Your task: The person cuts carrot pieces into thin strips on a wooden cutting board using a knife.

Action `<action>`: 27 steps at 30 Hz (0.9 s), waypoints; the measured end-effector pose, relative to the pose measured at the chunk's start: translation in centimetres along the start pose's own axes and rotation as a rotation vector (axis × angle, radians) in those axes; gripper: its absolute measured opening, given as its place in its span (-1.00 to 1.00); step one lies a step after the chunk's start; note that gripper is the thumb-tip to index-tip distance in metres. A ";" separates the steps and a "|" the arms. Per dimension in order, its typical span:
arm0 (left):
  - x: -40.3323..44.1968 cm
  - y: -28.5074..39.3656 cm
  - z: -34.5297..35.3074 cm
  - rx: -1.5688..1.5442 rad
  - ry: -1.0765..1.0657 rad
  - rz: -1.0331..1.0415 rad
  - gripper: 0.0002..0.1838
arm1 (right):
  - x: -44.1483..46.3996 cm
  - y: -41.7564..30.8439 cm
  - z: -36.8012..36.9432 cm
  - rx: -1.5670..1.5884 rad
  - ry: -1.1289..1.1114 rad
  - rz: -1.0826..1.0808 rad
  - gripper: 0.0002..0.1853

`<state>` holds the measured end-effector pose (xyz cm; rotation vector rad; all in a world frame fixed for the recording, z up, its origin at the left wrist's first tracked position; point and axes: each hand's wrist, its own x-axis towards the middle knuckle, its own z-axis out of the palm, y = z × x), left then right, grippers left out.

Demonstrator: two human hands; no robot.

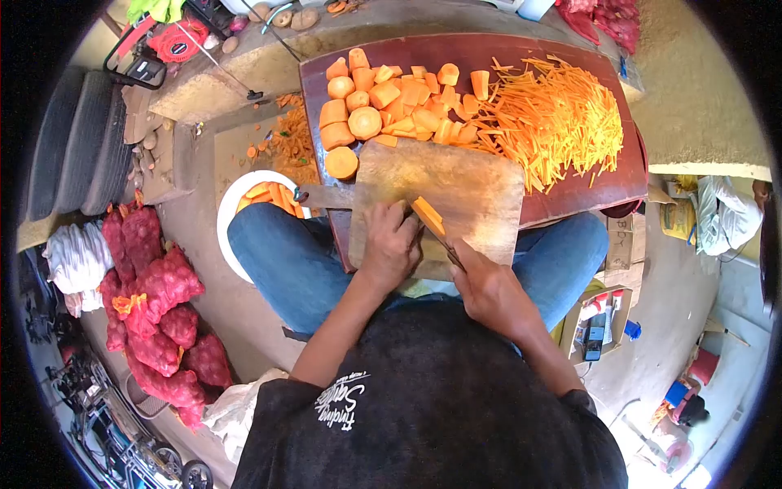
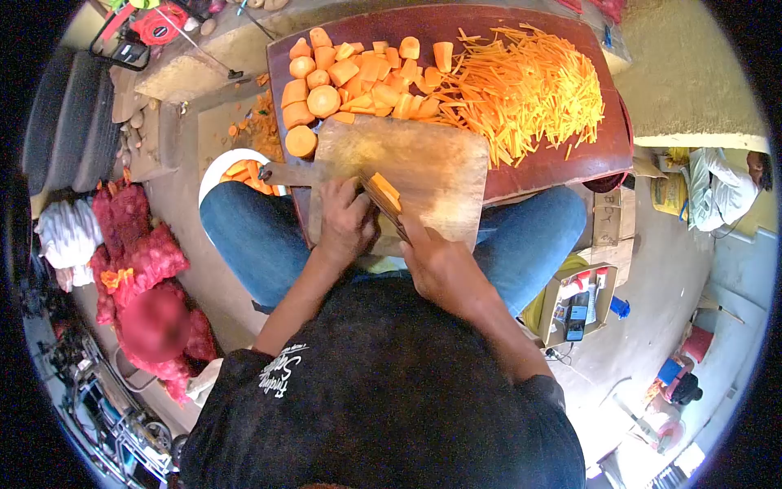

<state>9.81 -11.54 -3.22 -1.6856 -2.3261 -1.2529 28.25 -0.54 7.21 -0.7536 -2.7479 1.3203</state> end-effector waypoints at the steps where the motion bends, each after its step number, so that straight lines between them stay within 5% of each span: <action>1: 0.0 0.0 0.0 -0.001 0.000 -0.001 -0.75 | 0.1 0.2 0.4 0.008 0.003 -0.002 -0.51; 27: -0.3 -1.0 0.9 0.003 0.070 0.040 -0.84 | 3.4 1.1 0.8 0.039 0.061 -0.100 -0.55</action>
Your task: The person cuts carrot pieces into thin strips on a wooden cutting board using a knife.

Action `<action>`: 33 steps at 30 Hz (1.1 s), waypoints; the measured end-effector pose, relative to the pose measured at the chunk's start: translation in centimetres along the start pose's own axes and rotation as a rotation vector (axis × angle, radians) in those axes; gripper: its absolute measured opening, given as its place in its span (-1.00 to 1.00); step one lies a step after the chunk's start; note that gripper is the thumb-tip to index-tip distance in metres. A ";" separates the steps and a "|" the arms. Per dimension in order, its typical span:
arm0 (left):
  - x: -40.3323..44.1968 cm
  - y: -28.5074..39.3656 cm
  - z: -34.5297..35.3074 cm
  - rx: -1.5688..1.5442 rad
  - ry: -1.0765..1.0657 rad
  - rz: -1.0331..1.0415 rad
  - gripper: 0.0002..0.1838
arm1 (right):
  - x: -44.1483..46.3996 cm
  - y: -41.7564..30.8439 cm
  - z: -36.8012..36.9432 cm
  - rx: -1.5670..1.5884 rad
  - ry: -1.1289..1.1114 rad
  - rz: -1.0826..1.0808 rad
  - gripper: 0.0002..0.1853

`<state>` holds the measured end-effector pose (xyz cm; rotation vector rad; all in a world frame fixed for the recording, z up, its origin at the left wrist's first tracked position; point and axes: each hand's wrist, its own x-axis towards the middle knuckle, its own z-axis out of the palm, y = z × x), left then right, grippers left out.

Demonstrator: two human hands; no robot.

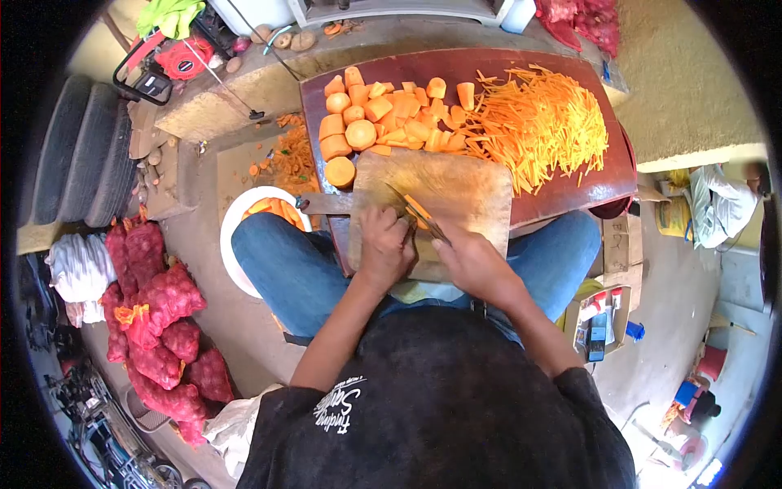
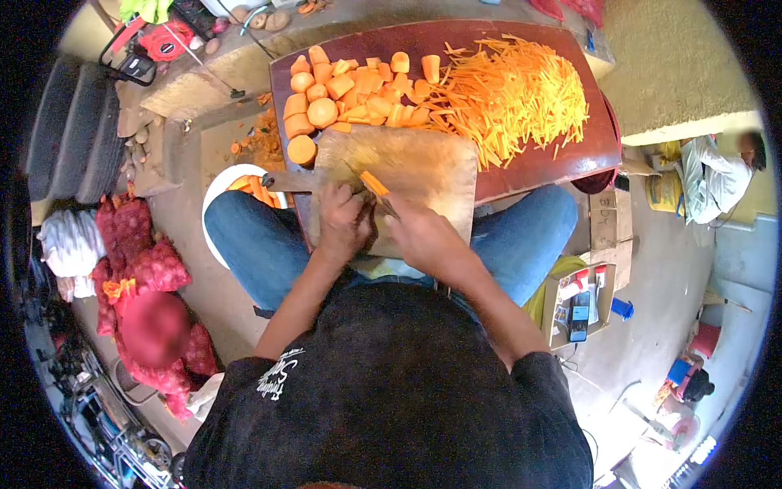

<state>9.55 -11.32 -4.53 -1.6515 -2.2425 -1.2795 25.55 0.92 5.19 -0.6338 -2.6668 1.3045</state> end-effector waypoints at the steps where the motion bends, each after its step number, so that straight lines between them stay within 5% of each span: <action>1: 0.0 -0.1 0.2 -0.018 0.013 0.000 -0.84 | -0.6 -0.3 -0.4 0.032 0.008 -0.005 -0.55; 33: 0.3 0.1 -0.4 -0.011 0.003 0.012 -0.88 | -0.5 -1.5 0.0 -0.012 -0.057 0.086 -0.54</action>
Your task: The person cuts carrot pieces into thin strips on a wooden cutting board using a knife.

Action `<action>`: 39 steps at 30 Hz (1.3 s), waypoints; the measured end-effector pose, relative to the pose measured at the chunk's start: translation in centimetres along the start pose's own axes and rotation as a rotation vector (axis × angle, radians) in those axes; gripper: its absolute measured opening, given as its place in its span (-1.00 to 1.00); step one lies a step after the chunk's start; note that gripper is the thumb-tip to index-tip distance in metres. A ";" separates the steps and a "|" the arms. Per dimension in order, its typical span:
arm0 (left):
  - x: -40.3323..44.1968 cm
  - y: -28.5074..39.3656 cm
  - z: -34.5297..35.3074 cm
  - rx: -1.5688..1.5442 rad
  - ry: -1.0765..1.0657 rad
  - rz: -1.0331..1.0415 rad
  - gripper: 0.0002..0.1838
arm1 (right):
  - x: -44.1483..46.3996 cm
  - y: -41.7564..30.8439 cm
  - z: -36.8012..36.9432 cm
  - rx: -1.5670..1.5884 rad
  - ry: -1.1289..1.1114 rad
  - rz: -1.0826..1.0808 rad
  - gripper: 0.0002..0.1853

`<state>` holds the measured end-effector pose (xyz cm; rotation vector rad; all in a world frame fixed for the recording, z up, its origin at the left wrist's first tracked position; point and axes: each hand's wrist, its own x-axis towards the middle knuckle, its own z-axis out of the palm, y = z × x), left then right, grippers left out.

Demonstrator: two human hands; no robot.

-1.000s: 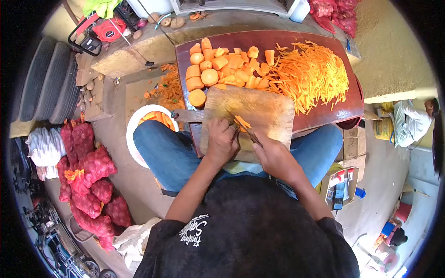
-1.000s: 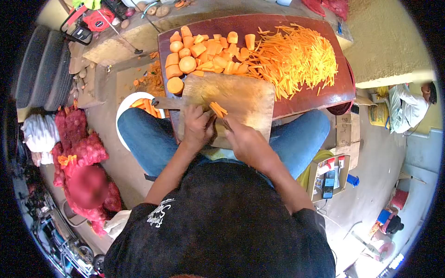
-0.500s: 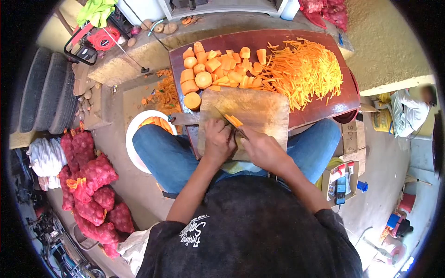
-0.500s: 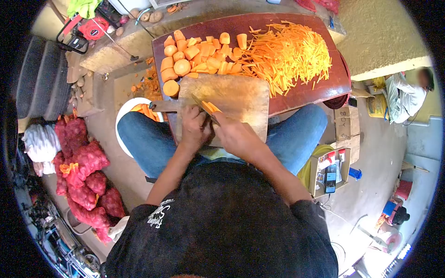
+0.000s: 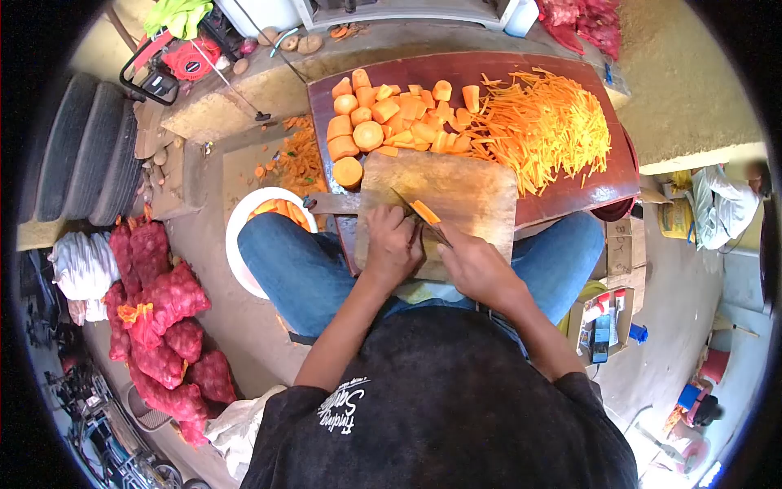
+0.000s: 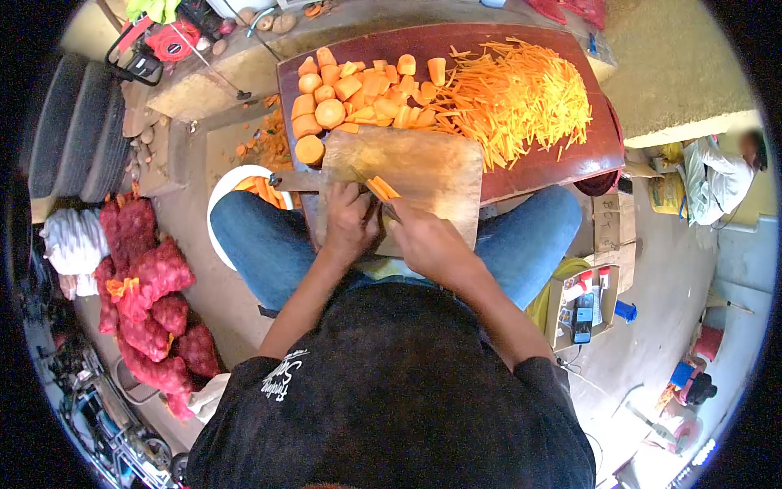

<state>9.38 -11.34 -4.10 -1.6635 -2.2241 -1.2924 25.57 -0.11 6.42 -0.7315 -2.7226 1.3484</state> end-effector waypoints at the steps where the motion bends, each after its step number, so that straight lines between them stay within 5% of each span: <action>1: 0.0 0.1 0.0 -0.005 0.001 -0.004 -0.88 | -0.5 0.0 -0.1 0.018 0.009 -0.014 -0.52; 26: 0.4 0.5 -0.3 0.049 -0.018 0.021 -0.86 | 0.4 0.8 0.2 0.024 0.003 -0.013 -0.59; 39: -0.1 -0.4 -0.8 -0.116 -0.020 -0.132 -0.86 | -3.6 2.1 -1.4 0.096 0.193 -0.103 -0.52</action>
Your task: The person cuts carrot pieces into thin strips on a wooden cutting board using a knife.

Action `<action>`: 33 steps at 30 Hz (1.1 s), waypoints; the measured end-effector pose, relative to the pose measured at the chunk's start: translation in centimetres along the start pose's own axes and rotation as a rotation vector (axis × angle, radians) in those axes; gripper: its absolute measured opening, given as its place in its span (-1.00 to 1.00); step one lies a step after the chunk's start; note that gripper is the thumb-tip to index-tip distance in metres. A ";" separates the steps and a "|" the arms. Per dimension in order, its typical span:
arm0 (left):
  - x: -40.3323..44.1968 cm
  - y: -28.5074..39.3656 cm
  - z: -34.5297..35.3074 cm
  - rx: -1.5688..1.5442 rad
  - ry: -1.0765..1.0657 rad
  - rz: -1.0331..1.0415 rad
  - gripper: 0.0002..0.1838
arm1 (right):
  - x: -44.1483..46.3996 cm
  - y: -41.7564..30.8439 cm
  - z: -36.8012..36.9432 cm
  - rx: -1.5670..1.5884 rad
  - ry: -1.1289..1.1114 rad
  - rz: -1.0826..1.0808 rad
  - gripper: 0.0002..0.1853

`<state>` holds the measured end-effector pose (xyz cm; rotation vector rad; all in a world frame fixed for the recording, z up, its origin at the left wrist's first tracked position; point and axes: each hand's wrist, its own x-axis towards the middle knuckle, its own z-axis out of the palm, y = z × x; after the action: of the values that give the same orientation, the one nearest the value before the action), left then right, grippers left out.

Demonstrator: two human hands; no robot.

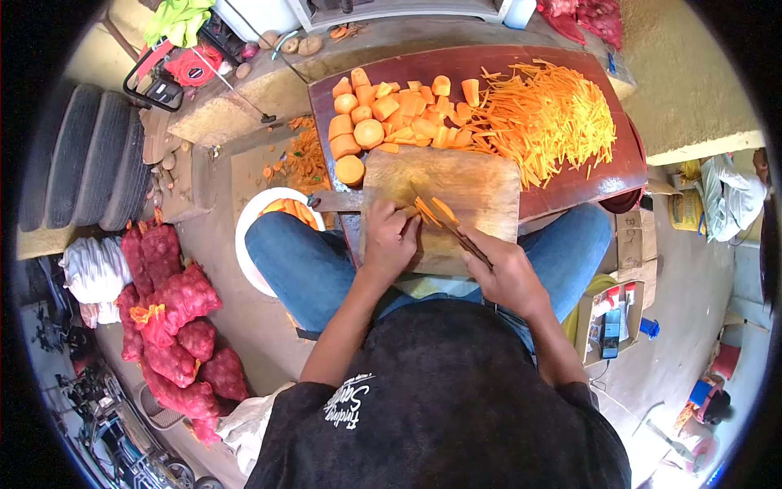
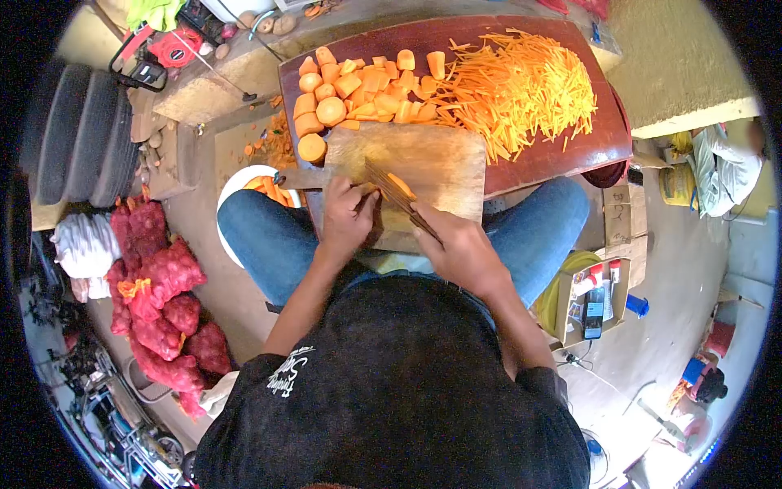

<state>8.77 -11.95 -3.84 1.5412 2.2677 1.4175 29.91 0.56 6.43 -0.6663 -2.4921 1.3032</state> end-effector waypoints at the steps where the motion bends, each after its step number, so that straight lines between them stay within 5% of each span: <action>1: 0.1 0.1 -0.2 -0.009 -0.005 -0.003 -0.85 | -0.2 0.4 -0.1 0.047 0.008 0.021 -0.51; 5: 0.4 0.5 -0.7 0.001 -0.024 0.025 -0.85 | -0.5 1.8 -0.2 0.010 0.038 -0.007 -0.54; 9: 0.5 2.7 -2.2 -0.227 0.212 -0.249 -0.76 | -0.3 0.5 -0.7 -0.199 0.003 -0.112 -0.55; 17: 5.5 3.4 -2.2 0.195 -0.349 -0.015 -0.33 | 0.2 0.5 1.8 -0.444 -0.043 -0.368 -0.66; 23: 7.7 2.9 -0.5 0.377 -0.432 -0.009 -0.34 | -0.5 0.6 2.1 -0.479 -0.063 -0.390 -0.66; 27: 7.3 1.7 -1.4 0.355 -0.274 0.104 -0.47 | -0.9 -0.3 1.6 -0.428 -0.118 -0.332 -0.64; 32: 6.0 -2.7 -3.2 -0.055 -0.079 -0.141 -0.69 | -1.2 1.2 0.2 -0.178 0.089 -0.343 -0.63; 33: 5.0 -3.5 -3.5 -0.090 -0.113 -0.259 -0.68 | -1.3 1.8 -0.3 -0.069 0.068 -0.195 -0.63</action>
<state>2.03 -10.74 -2.20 1.2170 2.2079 1.3078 31.65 1.05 5.08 -0.4599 -2.4844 1.1110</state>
